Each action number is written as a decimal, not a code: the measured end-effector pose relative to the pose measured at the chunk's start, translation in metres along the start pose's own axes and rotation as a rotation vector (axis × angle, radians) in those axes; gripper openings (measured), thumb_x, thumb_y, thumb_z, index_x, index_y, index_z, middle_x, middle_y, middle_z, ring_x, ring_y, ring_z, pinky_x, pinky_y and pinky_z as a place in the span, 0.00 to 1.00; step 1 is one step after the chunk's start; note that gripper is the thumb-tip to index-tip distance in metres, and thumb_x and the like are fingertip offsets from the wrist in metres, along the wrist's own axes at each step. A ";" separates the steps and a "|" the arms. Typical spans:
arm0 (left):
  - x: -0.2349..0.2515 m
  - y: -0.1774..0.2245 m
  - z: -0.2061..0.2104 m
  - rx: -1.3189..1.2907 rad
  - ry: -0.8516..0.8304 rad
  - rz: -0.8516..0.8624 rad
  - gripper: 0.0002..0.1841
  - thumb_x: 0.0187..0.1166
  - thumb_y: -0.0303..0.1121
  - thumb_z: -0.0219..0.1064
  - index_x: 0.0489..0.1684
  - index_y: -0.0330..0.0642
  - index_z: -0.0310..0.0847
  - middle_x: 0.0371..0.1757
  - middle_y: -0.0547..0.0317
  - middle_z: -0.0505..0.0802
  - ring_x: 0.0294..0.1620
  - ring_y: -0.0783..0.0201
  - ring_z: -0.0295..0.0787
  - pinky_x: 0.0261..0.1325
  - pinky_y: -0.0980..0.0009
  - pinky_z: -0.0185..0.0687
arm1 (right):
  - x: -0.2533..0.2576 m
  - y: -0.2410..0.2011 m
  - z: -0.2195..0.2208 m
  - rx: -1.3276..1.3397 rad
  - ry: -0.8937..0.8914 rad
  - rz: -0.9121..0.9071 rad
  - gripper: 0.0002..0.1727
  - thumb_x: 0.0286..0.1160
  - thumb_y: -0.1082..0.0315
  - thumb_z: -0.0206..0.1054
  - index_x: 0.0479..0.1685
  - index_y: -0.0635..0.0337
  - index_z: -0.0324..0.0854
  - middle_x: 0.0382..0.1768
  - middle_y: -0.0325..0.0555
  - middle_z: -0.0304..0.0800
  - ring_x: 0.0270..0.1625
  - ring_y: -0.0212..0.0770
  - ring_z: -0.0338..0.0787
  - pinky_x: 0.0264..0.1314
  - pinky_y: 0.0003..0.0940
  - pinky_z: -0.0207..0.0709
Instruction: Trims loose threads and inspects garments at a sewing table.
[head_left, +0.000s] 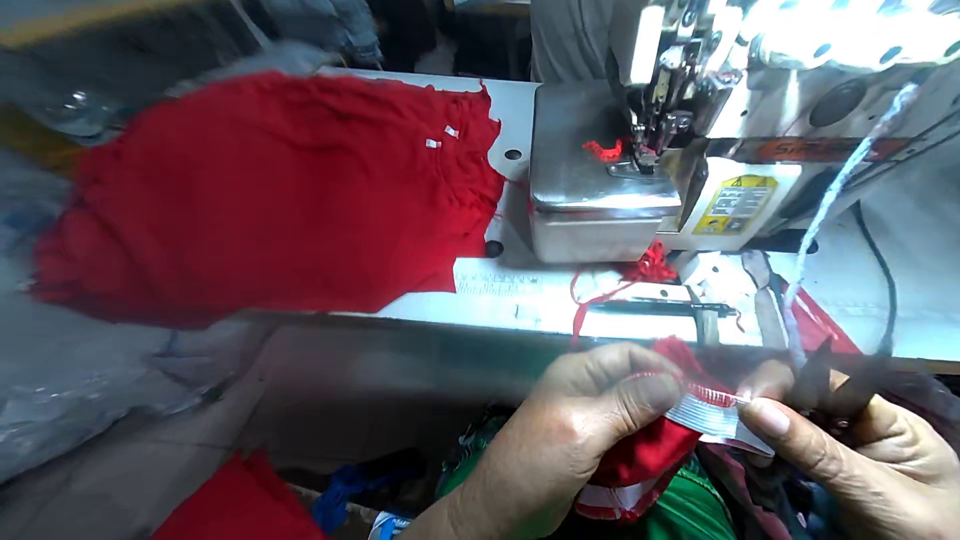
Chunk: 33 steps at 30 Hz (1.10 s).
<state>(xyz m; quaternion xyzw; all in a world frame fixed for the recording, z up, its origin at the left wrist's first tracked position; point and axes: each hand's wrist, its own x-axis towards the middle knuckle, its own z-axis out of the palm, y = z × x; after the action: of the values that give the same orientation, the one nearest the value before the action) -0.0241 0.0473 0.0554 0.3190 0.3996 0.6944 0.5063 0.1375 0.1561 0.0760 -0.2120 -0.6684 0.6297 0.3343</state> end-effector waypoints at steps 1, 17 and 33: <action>0.000 0.000 -0.001 -0.001 -0.010 -0.011 0.07 0.83 0.31 0.64 0.40 0.49 0.91 0.35 0.74 0.93 0.38 0.84 0.88 0.46 0.84 0.84 | 0.000 -0.001 0.000 0.000 0.004 0.006 0.09 0.75 0.72 0.71 0.38 0.42 0.90 0.36 0.19 0.94 0.35 0.14 0.89 0.38 0.10 0.83; -0.002 -0.007 -0.006 -0.072 -0.016 0.053 0.03 0.73 0.30 0.74 0.32 0.49 0.93 0.34 0.74 0.91 0.40 0.84 0.87 0.46 0.85 0.83 | -0.002 -0.001 -0.002 -0.032 0.018 0.040 0.10 0.74 0.72 0.71 0.38 0.41 0.89 0.35 0.18 0.94 0.34 0.14 0.89 0.36 0.11 0.83; 0.001 -0.025 -0.010 -0.365 -0.035 0.010 0.08 0.72 0.23 0.70 0.32 0.47 0.95 0.50 0.60 0.96 0.52 0.74 0.92 0.56 0.77 0.87 | 0.003 0.051 0.040 0.550 0.102 0.278 0.16 0.62 0.68 0.82 0.47 0.55 0.83 0.33 0.36 0.94 0.33 0.26 0.93 0.38 0.21 0.88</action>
<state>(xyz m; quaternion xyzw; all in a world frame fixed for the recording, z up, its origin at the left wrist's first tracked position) -0.0214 0.0507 0.0287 0.2358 0.2566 0.7524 0.5590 0.0999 0.1356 0.0270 -0.2343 -0.4200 0.8150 0.3232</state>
